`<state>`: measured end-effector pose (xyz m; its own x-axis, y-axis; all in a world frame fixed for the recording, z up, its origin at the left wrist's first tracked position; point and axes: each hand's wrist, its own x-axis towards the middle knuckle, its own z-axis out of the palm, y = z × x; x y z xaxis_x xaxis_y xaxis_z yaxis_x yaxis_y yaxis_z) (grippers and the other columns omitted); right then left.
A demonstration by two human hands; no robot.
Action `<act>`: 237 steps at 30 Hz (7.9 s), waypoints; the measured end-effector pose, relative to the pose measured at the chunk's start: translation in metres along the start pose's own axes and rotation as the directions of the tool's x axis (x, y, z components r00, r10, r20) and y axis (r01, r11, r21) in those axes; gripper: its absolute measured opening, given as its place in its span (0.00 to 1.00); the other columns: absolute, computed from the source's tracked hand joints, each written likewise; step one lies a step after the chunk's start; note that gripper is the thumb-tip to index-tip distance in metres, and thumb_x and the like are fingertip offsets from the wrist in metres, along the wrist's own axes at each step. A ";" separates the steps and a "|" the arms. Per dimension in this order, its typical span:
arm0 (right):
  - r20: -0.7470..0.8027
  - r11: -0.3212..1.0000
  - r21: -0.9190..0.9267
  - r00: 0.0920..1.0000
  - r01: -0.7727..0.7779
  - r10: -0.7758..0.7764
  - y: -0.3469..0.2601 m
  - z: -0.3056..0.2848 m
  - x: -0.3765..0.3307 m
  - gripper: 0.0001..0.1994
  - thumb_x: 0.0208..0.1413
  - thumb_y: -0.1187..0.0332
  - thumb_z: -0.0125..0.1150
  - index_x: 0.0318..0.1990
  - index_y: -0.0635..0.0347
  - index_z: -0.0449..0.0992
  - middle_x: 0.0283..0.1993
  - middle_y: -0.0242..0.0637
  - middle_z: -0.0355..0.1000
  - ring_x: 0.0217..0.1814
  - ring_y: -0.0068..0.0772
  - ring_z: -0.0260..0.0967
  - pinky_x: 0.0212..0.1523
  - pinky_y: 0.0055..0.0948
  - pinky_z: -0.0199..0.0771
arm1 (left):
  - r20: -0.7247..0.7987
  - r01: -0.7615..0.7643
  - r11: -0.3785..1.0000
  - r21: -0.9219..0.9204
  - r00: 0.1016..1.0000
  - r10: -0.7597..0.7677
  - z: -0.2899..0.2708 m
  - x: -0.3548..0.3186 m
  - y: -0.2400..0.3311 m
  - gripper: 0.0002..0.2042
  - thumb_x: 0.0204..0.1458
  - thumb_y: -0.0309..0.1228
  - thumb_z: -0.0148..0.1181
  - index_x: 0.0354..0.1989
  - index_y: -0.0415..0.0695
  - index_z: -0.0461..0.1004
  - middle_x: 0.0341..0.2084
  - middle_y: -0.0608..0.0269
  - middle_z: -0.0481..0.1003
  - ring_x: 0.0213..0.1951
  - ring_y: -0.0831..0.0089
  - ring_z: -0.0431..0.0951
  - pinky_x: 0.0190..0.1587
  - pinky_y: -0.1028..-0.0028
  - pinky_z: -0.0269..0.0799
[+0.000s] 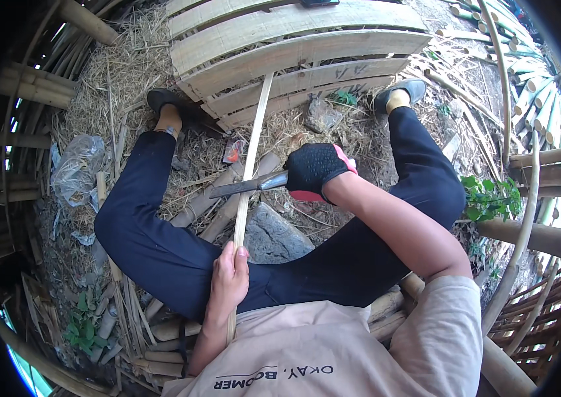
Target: The person uses a small curved blade to shave thin layers off a long wooden strip, turning it over several times to work on different sides.
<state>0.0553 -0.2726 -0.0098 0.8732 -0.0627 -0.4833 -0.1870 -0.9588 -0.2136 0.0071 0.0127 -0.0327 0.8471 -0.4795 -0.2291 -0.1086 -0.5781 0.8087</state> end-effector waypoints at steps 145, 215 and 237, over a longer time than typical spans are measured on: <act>0.045 0.989 0.062 0.990 0.132 -0.135 0.018 0.021 -0.002 0.13 0.48 0.57 0.62 0.36 0.51 0.85 0.35 0.48 0.81 0.41 0.53 0.80 0.45 0.46 0.79 | 0.670 0.668 0.099 -0.738 0.742 -0.011 -0.020 0.004 -0.012 0.10 0.73 0.39 0.41 0.38 0.50 0.62 0.15 0.78 0.49 0.14 0.88 0.45 0.13 0.82 0.40; -0.101 0.995 -0.018 0.990 -0.100 0.097 0.030 -0.007 -0.003 0.14 0.49 0.59 0.59 0.41 0.47 0.85 0.37 0.47 0.81 0.42 0.51 0.81 0.46 0.45 0.80 | 0.063 0.005 0.922 0.388 0.998 -0.032 -0.001 -0.006 0.028 0.05 0.66 0.26 0.47 0.41 0.36 0.63 0.18 0.37 0.74 0.25 0.38 0.78 0.27 0.46 0.71; 0.052 0.983 0.058 0.983 0.173 -0.176 -0.007 0.019 -0.019 0.13 0.49 0.55 0.62 0.37 0.50 0.84 0.34 0.47 0.81 0.40 0.52 0.80 0.45 0.45 0.80 | 0.001 -0.048 0.938 0.344 0.999 0.051 0.004 -0.005 0.018 0.06 0.65 0.26 0.48 0.43 0.35 0.65 0.19 0.37 0.74 0.24 0.38 0.77 0.26 0.46 0.70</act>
<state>0.0314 -0.2598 -0.0148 0.8679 0.1217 -0.4816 -0.0587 -0.9376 -0.3426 -0.0013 0.0024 -0.0190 0.8398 -0.5091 -0.1886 -0.3214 -0.7461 0.5832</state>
